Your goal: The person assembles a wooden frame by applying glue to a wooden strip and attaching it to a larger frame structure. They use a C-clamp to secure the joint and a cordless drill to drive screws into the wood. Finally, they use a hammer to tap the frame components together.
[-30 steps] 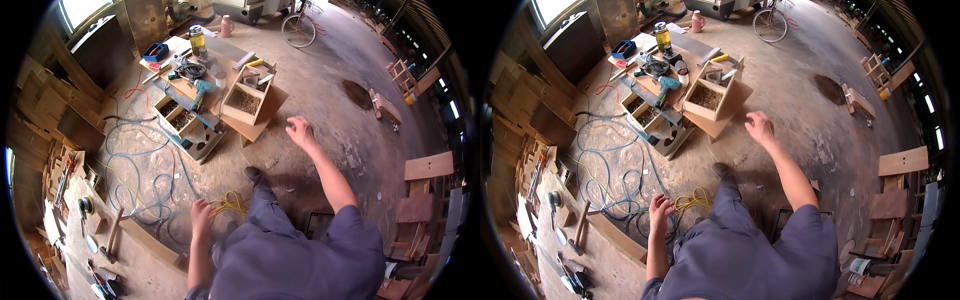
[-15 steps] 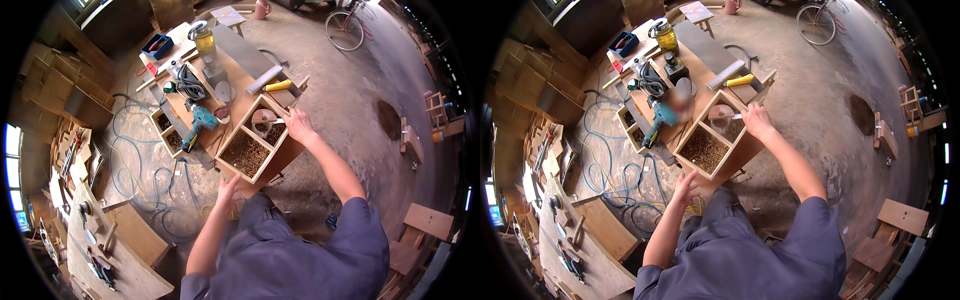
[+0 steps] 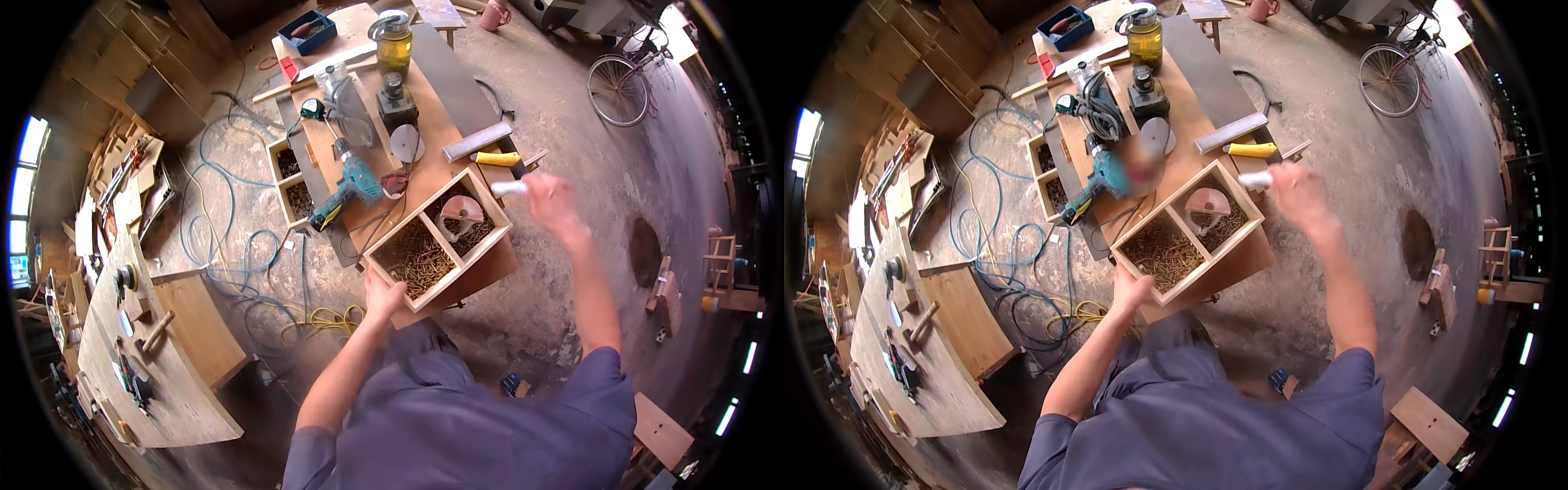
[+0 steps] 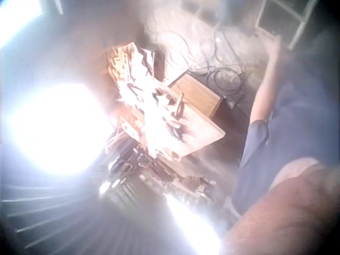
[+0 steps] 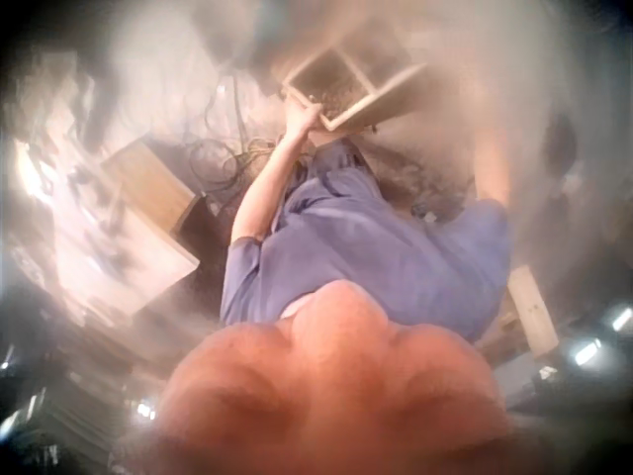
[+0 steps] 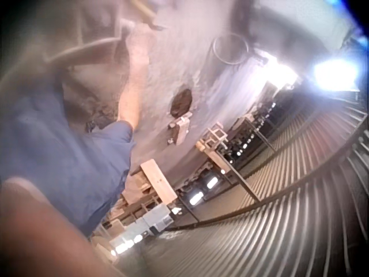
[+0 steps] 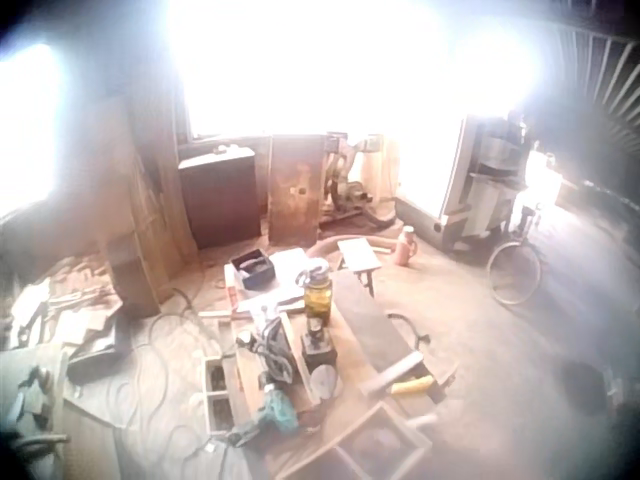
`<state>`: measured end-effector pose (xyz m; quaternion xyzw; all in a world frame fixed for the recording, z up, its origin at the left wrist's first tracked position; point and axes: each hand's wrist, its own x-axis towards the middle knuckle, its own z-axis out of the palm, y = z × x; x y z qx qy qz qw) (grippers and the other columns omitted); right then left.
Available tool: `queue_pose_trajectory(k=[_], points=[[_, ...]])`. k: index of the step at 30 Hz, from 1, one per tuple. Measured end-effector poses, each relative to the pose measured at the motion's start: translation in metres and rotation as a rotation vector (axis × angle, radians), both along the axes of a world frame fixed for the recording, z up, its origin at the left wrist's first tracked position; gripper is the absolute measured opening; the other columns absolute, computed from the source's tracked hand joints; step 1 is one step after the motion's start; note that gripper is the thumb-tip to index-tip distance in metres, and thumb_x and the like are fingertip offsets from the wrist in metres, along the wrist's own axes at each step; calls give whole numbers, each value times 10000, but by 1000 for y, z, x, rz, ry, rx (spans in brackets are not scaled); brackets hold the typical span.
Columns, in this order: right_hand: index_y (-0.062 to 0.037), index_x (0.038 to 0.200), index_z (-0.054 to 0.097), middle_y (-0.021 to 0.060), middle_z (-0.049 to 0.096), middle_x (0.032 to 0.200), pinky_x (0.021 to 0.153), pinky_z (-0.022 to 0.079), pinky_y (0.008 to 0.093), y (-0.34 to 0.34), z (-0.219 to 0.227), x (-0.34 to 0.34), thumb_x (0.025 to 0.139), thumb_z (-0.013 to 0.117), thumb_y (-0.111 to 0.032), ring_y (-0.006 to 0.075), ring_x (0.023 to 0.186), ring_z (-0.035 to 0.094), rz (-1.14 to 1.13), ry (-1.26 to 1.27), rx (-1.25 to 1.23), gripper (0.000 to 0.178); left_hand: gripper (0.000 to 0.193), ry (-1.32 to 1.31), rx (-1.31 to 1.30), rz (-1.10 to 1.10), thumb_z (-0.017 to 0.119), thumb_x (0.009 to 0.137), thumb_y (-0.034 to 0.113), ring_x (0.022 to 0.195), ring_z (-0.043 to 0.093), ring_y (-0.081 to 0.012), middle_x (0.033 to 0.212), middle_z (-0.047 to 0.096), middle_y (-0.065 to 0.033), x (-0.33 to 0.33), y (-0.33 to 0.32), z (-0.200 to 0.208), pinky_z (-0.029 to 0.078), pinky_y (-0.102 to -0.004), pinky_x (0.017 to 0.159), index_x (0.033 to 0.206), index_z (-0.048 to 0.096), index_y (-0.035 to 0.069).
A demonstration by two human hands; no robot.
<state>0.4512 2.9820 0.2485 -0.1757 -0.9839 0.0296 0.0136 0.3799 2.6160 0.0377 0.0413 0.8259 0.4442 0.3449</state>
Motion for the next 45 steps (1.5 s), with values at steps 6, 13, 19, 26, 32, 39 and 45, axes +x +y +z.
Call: queue_pose_trajectory(k=[6, 13, 19, 26, 32, 39, 45], points=[[-74, 911, 719, 135, 721, 891, 754, 571, 443, 10, -39, -106, 861, 665, -151, 334, 851, 713, 159, 18, -11, 108, 704, -114, 191, 190, 604, 726, -19, 1143, 607, -318, 1239, 592, -213, 6, -18, 10, 486, -391, 1002, 1395, 386, -38], [-35, 843, 674, 162, 689, 878, 776, 552, 479, -24, -126, -154, 822, 688, -159, 371, 868, 687, 350, -136, 12, 127, 671, -195, 269, 283, 528, 716, -132, 1104, 620, -250, 1204, 608, -147, 14, -64, 15, 494, -340, 972, 1371, 419, -36], [-60, 927, 678, 161, 705, 949, 806, 552, 460, -37, -102, -158, 823, 661, -137, 363, 929, 695, 300, -213, 52, 131, 615, -247, 264, 345, 573, 712, -86, 1025, 628, -224, 1114, 619, -121, 17, -70, 23, 512, -335, 907, 1313, 454, -28], [-119, 1311, 586, 167, 627, 1127, 909, 539, 467, -88, -33, -69, 761, 831, -314, 345, 1069, 631, 322, -66, -223, 632, 654, -440, 338, 404, 595, 666, -94, 954, 636, -229, 1061, 632, -97, 8, -58, 17, 528, -330, 830, 1302, 484, 11], [-108, 1229, 562, 134, 592, 960, 711, 554, 433, -137, -64, -21, 770, 746, -109, 336, 839, 655, 371, -103, -251, 495, 679, -502, 401, 438, 582, 620, -109, 923, 630, -240, 1050, 625, -104, 9, -65, 9, 526, -332, 806, 1288, 504, -15], [-90, 1234, 607, 115, 691, 1006, 720, 584, 376, -73, 3, 11, 781, 769, -114, 265, 836, 711, -13, 352, -462, 482, 545, -498, 412, 511, 545, 617, -59, 726, 530, -166, 866, 552, -31, 23, -78, 11, 449, -292, 617, 1154, 572, 34], [-73, 1262, 593, 112, 708, 1011, 767, 566, 362, -25, -48, -2, 794, 778, -128, 222, 845, 691, -208, 322, -273, 507, 245, -564, 252, 910, 580, 600, -59, 671, 518, -171, 754, 495, -29, 55, -144, 48, 460, -338, 611, 789, 496, 71]])
